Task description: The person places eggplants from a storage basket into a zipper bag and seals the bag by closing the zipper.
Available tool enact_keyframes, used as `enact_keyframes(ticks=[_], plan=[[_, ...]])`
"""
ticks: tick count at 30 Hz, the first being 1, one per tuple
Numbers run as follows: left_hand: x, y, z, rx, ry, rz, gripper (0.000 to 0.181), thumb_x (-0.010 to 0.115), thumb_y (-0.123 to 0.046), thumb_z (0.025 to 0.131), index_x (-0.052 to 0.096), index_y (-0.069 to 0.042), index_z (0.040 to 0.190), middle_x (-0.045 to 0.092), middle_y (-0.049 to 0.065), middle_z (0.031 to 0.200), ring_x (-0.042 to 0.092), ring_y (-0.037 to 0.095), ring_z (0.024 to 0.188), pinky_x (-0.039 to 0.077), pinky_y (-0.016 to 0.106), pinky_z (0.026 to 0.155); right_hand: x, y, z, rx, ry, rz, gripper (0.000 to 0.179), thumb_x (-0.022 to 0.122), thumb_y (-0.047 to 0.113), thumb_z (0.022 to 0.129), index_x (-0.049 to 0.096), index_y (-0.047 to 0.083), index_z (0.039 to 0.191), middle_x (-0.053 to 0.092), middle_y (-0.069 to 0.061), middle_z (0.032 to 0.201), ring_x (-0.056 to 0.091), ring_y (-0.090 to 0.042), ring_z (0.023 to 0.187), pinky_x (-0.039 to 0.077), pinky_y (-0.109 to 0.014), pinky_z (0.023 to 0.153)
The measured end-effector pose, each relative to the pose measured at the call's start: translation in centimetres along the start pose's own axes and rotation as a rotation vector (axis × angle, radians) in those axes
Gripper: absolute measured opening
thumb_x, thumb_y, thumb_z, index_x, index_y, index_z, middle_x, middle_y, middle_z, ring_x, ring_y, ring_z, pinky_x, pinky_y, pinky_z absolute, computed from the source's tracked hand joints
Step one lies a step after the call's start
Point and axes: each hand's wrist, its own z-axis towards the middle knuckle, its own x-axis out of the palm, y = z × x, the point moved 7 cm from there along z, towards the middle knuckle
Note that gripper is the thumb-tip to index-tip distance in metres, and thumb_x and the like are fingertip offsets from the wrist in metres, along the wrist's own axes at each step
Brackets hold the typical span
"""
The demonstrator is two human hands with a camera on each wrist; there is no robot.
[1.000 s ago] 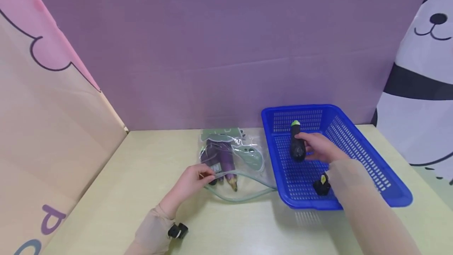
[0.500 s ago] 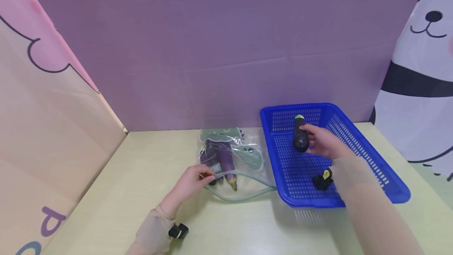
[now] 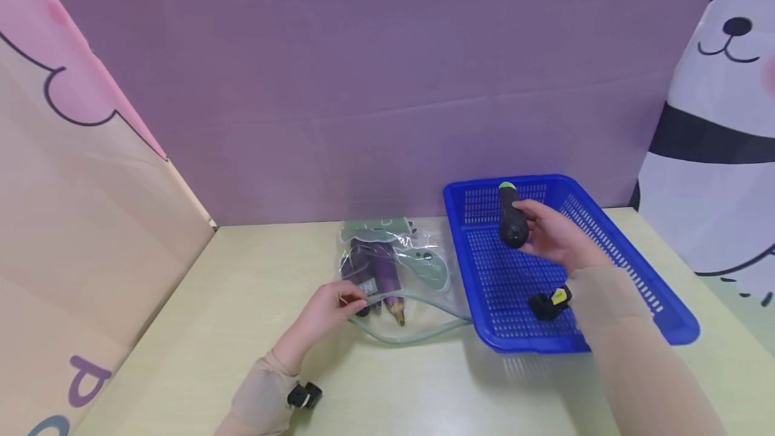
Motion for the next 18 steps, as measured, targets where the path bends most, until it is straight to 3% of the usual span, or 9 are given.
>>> enact_keyframes(ticks=[18], plan=[[-0.1, -0.1, 0.0, -0.01, -0.007, -0.011, 0.007, 0.066, -0.006, 0.085, 0.07, -0.004, 0.09, 0.067, 0.005, 0.084, 0.062, 0.015, 0.077, 0.051, 0.019, 0.07, 2.4, -0.1, -0.8, -0.02, 0.008, 0.03, 0.027, 0.04, 0.027, 0.101, 0.06, 0.011, 0.095, 0.062, -0.001, 0.094, 0.061, -0.013, 0.082, 0.055, -0.029, 0.067]])
